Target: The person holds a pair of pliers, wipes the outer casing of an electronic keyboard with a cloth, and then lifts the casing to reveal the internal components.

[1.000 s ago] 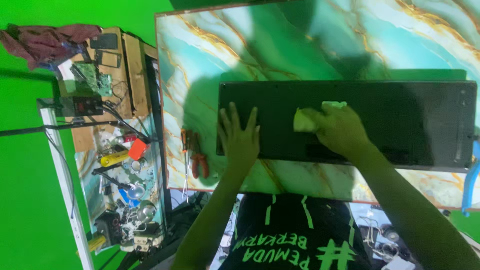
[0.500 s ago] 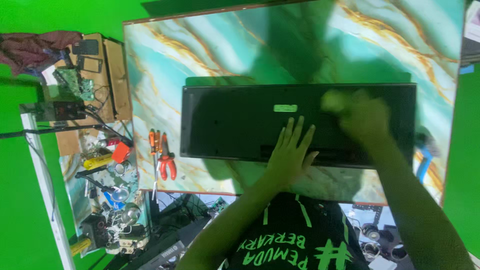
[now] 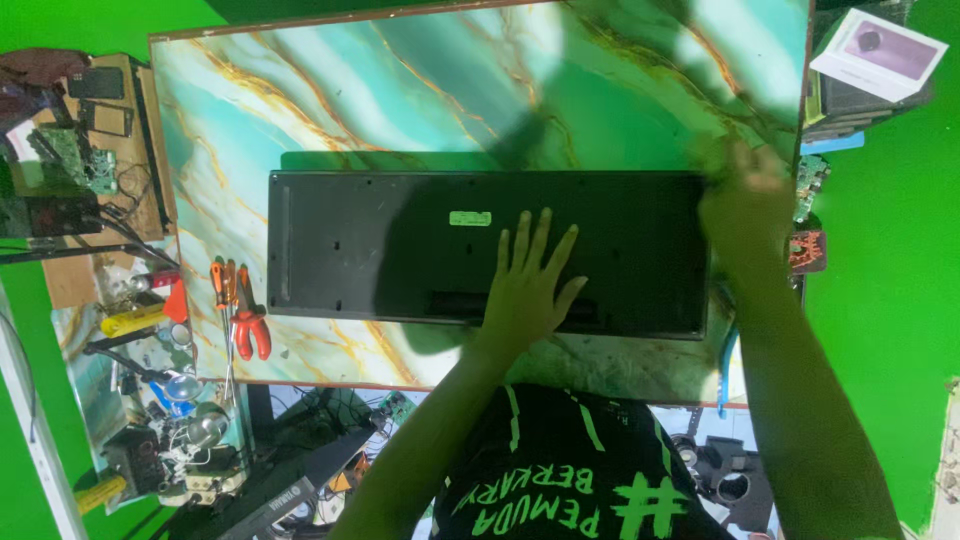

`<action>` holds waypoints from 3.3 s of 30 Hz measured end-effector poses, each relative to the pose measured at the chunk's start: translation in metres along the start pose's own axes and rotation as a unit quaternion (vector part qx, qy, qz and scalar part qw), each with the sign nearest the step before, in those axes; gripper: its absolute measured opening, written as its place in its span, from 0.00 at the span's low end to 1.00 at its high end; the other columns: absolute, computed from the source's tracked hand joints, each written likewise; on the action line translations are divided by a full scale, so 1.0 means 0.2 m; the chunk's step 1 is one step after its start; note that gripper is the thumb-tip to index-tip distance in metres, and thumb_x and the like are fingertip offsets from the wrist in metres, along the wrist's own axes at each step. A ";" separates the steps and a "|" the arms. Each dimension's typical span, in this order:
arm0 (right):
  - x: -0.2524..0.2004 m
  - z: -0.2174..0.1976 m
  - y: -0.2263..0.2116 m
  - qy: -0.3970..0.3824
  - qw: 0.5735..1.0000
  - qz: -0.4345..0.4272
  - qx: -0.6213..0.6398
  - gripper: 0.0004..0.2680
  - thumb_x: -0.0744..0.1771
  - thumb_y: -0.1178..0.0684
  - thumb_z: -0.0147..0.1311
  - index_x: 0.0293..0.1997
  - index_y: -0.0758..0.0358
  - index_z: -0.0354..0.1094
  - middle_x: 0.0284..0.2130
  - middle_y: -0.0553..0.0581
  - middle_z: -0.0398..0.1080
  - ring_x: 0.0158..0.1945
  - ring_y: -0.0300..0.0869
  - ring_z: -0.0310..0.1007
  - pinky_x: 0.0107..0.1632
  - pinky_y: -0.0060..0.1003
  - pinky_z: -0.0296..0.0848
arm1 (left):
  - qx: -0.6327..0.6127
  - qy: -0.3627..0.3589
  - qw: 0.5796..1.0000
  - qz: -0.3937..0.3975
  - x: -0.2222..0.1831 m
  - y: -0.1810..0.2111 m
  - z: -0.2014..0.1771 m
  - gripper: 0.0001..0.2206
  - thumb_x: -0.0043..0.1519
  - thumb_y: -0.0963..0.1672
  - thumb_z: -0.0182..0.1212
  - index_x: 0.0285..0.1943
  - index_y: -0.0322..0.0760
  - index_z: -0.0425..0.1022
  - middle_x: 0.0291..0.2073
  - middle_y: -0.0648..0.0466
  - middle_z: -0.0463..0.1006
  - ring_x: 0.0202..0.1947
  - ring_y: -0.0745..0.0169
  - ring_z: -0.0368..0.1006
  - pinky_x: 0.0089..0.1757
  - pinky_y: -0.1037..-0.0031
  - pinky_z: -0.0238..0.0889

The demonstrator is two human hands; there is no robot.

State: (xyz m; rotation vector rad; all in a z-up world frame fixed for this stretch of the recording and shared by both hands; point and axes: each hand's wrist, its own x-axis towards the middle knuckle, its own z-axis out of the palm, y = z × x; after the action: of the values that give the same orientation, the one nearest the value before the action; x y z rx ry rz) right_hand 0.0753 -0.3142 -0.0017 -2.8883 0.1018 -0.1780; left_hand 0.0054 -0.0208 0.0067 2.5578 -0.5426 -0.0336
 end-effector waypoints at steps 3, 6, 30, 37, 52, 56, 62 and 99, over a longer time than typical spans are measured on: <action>0.06 0.00 0.07 0.049 0.998 -0.007 -0.030 0.09 0.67 0.51 0.58 0.49 0.62 0.69 0.46 0.66 0.71 0.47 0.62 0.73 0.47 0.57 0.72 | -0.012 -0.026 1.000 -0.001 0.01 0.00 -0.01 0.29 0.68 0.55 0.50 0.77 0.45 0.60 0.77 0.38 0.51 0.77 0.30 0.44 0.69 0.39 0.37; 0.08 0.02 -0.01 0.047 0.993 -0.066 -0.088 0.12 0.63 0.51 0.60 0.48 0.59 0.74 0.44 0.65 0.72 0.50 0.61 0.72 0.50 0.58 0.70 | -0.012 -0.036 0.999 -0.013 0.03 0.00 -0.01 0.27 0.70 0.55 0.50 0.76 0.46 0.61 0.78 0.39 0.51 0.78 0.33 0.45 0.70 0.41 0.39; 0.09 0.12 -0.38 -0.097 0.992 -0.071 -0.037 0.14 0.66 0.51 0.55 0.57 0.54 0.74 0.55 0.61 0.69 0.63 0.58 0.62 0.64 0.62 0.61 | -0.102 0.114 0.986 -0.071 -0.14 -0.52 -0.39 0.11 0.62 0.43 0.64 0.52 0.42 0.79 0.58 0.47 0.72 0.65 0.41 0.64 0.65 0.47 0.53; 0.14 0.38 -1.11 -0.119 0.986 -0.118 0.000 0.16 0.64 0.51 0.55 0.58 0.57 0.72 0.58 0.63 0.69 0.63 0.62 0.62 0.62 0.66 0.57 | -0.016 0.071 0.996 -0.059 -0.34 -1.10 -0.65 0.06 0.60 0.44 0.66 0.40 0.38 0.76 0.36 0.48 0.73 0.39 0.45 0.68 0.40 0.54 0.59; 0.28 0.78 -2.46 -0.122 0.922 -0.334 0.153 0.16 0.63 0.53 0.58 0.57 0.54 0.73 0.54 0.59 0.69 0.61 0.59 0.63 0.63 0.63 0.58 | -0.363 0.142 0.921 0.009 -0.46 -1.24 -0.63 0.05 0.63 0.41 0.57 0.34 0.37 0.68 0.27 0.48 0.68 0.30 0.44 0.67 0.35 0.58 0.60; 0.17 0.75 -2.54 -0.154 0.882 -0.429 0.116 0.14 0.61 0.53 0.58 0.52 0.50 0.74 0.55 0.55 0.69 0.66 0.58 0.60 0.66 0.62 0.57 | -0.389 0.150 0.898 -0.142 -0.53 -1.30 -0.78 0.08 0.66 0.43 0.54 0.33 0.36 0.70 0.24 0.49 0.71 0.26 0.49 0.70 0.31 0.62 0.62; -0.28 0.55 -2.56 -0.245 0.811 -0.522 0.094 0.18 0.57 0.51 0.58 0.52 0.52 0.73 0.58 0.59 0.68 0.67 0.60 0.56 0.64 0.62 0.54 | -0.310 0.101 0.902 -0.282 -0.74 -1.49 -1.09 0.12 0.69 0.46 0.52 0.36 0.34 0.75 0.24 0.48 0.77 0.24 0.54 0.76 0.29 0.67 0.65; -1.08 0.21 -0.57 -0.240 0.952 -0.115 0.149 0.19 0.64 0.47 0.57 0.60 0.59 0.67 0.55 0.61 0.70 0.56 0.54 0.71 0.59 0.48 0.69 | 0.114 0.114 0.983 0.085 -0.64 -0.50 -0.22 0.18 0.61 0.47 0.64 0.59 0.37 0.77 0.55 0.50 0.77 0.59 0.49 0.71 0.59 0.52 0.59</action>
State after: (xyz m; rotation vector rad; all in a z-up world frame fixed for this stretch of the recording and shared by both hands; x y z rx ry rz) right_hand -0.1277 -0.1758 -0.0378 -2.5480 -0.3225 0.4323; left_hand -0.0692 0.1291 -0.0150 2.6740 -0.7077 0.3991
